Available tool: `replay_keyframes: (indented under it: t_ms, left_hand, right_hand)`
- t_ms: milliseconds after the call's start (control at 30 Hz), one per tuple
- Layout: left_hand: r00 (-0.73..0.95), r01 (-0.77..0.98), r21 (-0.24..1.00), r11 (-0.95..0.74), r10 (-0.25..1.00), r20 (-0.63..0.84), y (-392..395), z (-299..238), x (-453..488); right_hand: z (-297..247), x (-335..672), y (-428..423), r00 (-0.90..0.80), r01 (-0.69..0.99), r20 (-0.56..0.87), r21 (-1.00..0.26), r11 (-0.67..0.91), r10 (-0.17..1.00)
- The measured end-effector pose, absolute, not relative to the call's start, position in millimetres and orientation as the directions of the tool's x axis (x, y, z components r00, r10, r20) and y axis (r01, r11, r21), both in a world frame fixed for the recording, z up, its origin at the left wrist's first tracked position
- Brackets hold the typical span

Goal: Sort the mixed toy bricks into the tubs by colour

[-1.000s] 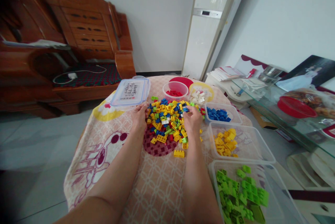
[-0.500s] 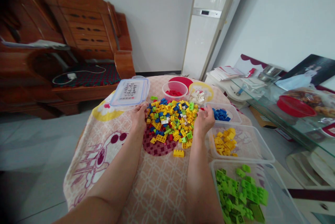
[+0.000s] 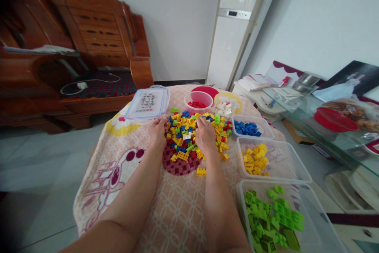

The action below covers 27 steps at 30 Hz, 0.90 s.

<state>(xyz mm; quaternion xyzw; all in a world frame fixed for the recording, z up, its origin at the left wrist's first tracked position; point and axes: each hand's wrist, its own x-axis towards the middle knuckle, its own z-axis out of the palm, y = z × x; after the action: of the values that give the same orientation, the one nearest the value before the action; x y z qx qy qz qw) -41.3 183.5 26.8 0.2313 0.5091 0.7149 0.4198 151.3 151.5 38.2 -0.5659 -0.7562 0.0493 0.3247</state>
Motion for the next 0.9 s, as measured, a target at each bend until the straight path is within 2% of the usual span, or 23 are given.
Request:
replay_keyframes:
  t_ms: [233,500,567,767,900]
  left_hand:
    - [-0.541,-0.372,0.919,-0.131,0.835,-0.1,183,27,-41]
    - [-0.533,-0.372,0.919,-0.129,0.84,-0.098,182,28,-41]
    - [-0.535,-0.372,0.919,-0.129,0.839,-0.098,183,27,-42]
    - [-0.541,-0.367,0.922,-0.126,0.835,-0.102,184,26,-41]
    - [-0.529,-0.379,0.917,-0.122,0.842,-0.106,183,27,-41]
  right_hand:
    - [40,159,154,-0.085,0.727,0.409,-0.598,0.337,0.909]
    - [44,152,147,-0.093,0.842,0.373,-0.466,0.273,0.923]
    - [44,151,147,-0.087,0.842,0.375,-0.468,0.269,0.923]
    - [46,153,148,0.057,0.719,0.44,-0.641,0.269,0.896]
    - [46,162,150,0.31,0.486,0.446,-0.834,0.263,0.84]
